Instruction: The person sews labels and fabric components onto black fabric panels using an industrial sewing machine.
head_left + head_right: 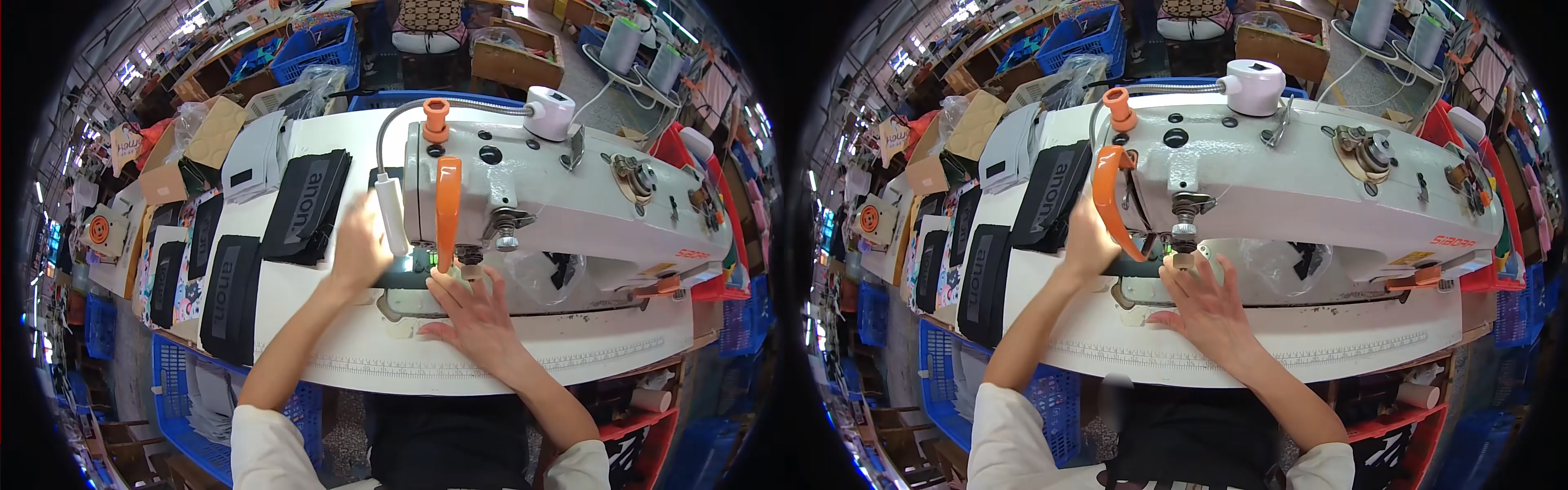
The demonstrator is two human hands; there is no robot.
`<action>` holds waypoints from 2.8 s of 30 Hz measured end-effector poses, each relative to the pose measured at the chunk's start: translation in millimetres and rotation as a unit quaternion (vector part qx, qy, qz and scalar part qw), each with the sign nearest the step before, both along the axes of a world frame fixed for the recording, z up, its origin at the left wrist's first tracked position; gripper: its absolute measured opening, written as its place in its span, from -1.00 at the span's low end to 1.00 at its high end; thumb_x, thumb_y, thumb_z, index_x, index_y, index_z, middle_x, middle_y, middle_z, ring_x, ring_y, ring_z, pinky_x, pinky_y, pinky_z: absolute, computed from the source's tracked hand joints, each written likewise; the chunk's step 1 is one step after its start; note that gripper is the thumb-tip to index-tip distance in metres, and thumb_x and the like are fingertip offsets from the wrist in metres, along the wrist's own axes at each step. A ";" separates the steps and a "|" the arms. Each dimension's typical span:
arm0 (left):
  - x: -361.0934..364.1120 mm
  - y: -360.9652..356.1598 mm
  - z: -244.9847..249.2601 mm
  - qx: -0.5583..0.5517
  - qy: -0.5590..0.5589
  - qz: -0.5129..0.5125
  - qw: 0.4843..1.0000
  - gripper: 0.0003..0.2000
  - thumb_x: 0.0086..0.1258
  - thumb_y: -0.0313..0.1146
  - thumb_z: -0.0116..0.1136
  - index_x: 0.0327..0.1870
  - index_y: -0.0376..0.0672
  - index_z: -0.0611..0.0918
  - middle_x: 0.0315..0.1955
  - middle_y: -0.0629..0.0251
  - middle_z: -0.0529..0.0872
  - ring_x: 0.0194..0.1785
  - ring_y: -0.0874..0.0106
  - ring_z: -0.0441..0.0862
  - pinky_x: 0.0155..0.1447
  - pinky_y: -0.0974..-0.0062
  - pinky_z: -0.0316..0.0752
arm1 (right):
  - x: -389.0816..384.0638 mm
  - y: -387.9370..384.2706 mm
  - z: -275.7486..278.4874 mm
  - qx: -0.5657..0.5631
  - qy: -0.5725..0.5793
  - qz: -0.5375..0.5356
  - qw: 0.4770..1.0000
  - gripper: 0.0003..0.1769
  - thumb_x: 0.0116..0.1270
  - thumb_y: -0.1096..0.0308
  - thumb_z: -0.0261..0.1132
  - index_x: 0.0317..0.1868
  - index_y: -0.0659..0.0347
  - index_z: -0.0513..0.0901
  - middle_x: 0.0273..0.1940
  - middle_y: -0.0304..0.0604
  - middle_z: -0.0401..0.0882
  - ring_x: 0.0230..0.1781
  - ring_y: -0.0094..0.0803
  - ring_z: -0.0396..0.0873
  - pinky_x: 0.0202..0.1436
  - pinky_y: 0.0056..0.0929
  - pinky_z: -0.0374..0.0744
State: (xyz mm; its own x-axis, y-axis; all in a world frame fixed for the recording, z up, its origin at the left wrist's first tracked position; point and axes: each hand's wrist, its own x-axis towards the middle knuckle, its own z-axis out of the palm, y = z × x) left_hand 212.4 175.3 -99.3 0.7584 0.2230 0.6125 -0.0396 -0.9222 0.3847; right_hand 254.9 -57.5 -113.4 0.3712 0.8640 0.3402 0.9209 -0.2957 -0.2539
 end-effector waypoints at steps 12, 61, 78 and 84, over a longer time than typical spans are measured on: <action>-39.6 -35.6 -14.8 0.064 0.103 -0.120 0.985 -0.76 0.27 -0.49 0.30 -0.04 -0.25 0.72 0.00 0.22 0.76 -0.08 0.20 0.73 -0.03 0.35 0.68 | -0.3 -1.8 -3.6 0.030 0.020 0.009 0.999 -0.26 0.18 -0.06 0.44 0.27 0.18 0.54 0.31 -0.24 0.47 0.36 -0.20 0.34 0.49 -0.05 0.15; -78.7 142.3 2.7 -0.001 0.042 0.288 0.957 -0.76 0.29 -0.42 0.42 -0.09 -0.27 0.65 -0.29 0.23 0.67 -0.27 0.32 0.63 -0.11 0.47 0.54 | 1.1 -5.8 3.7 0.055 0.072 0.029 0.995 -0.46 0.21 0.14 0.49 0.12 0.20 0.57 0.20 -0.14 0.42 0.17 -0.07 0.43 0.26 -0.13 0.40; -30.7 100.3 24.7 -0.428 0.202 0.033 0.880 -0.80 0.44 -0.33 0.32 -0.01 -0.18 0.73 -0.18 0.44 0.69 -0.18 0.59 0.54 -0.04 0.62 0.45 | 1.0 -6.2 -1.0 0.059 0.077 0.033 0.995 -0.48 0.25 0.14 0.47 0.14 0.18 0.57 0.22 -0.13 0.43 0.22 -0.08 0.43 0.28 -0.11 0.38; -16.0 124.4 -7.6 -0.442 0.121 0.024 0.888 -0.76 0.47 -0.26 0.34 -0.02 -0.23 0.68 -0.20 0.42 0.70 -0.12 0.59 0.57 0.03 0.58 0.48 | -0.7 -7.9 -14.2 0.058 0.053 0.000 0.997 -0.50 0.32 0.07 0.40 0.16 0.16 0.58 0.23 -0.12 0.45 0.26 -0.07 0.42 0.31 -0.08 0.36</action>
